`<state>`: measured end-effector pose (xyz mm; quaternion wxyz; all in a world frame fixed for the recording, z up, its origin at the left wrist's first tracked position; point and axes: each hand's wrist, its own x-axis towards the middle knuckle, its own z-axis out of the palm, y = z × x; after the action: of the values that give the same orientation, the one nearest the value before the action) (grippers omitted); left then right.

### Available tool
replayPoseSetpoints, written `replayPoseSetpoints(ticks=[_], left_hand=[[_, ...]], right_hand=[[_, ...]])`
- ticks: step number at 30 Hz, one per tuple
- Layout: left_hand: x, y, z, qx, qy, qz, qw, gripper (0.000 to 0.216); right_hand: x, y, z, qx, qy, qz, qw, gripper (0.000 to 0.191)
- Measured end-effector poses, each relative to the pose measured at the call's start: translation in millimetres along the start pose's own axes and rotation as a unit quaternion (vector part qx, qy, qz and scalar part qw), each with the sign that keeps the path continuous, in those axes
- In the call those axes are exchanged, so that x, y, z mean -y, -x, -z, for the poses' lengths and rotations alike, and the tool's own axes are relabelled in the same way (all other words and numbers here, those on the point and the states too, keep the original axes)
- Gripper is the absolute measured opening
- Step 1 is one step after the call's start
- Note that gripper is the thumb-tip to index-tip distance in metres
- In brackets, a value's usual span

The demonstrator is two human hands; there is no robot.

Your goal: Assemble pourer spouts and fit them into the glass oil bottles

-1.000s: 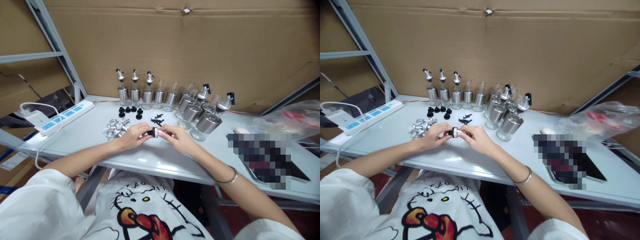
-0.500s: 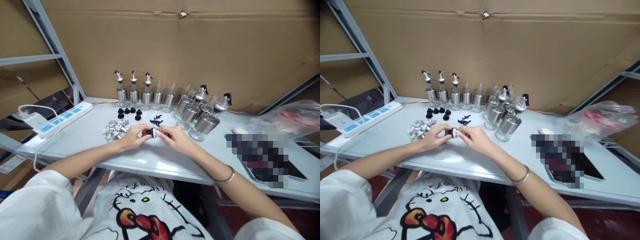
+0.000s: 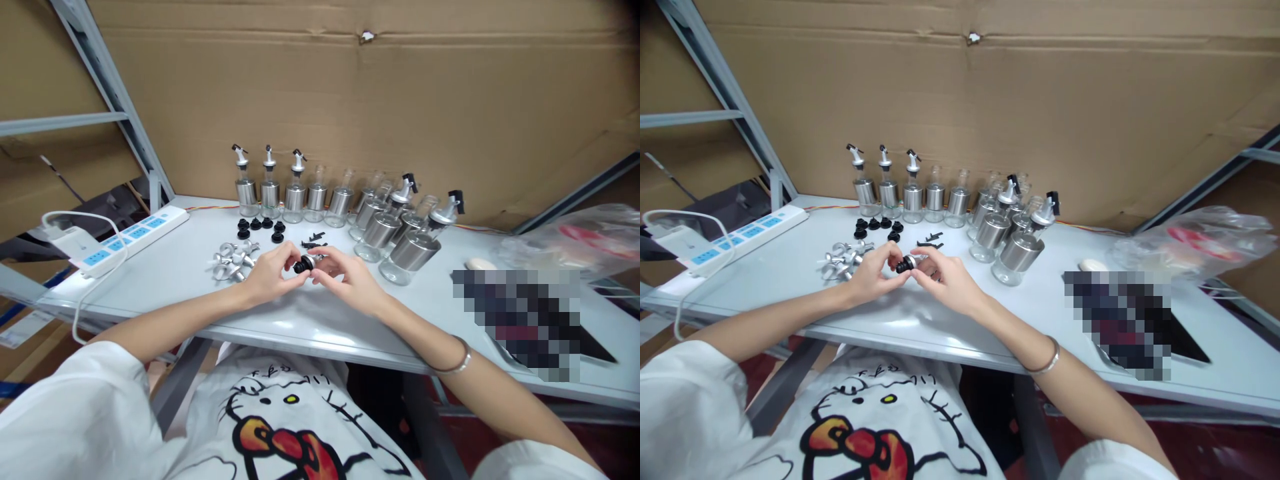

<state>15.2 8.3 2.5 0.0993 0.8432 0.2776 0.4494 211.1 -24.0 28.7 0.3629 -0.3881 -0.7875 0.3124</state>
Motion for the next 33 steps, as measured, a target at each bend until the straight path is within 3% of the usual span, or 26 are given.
replayPoseSetpoints(ticks=[11, 18, 25, 33], left_hand=[[-2.9, 2.7, -0.7, 0.064, 0.118, -0.077, 0.988, 0.025], [-3.6, -0.5, 3.4, 0.041, 0.093, -0.072, 0.992, 0.023], [-3.5, 0.3, -1.9, 0.041, 0.206, 0.036, 0.977, 0.021], [-4.4, -1.7, -4.6, 0.053, 0.285, 0.146, 0.946, 0.027]], right_hand=[[-8.6, -3.0, -3.1, 0.027, -0.134, -0.060, 0.989, 0.036], [-8.6, -4.8, 0.3, 0.014, -0.163, -0.071, 0.984, 0.035], [-7.6, -3.7, -0.1, 0.010, -0.088, -0.031, 0.996, 0.032], [-7.3, -5.6, 1.3, 0.012, -0.048, -0.039, 0.998, 0.032]])
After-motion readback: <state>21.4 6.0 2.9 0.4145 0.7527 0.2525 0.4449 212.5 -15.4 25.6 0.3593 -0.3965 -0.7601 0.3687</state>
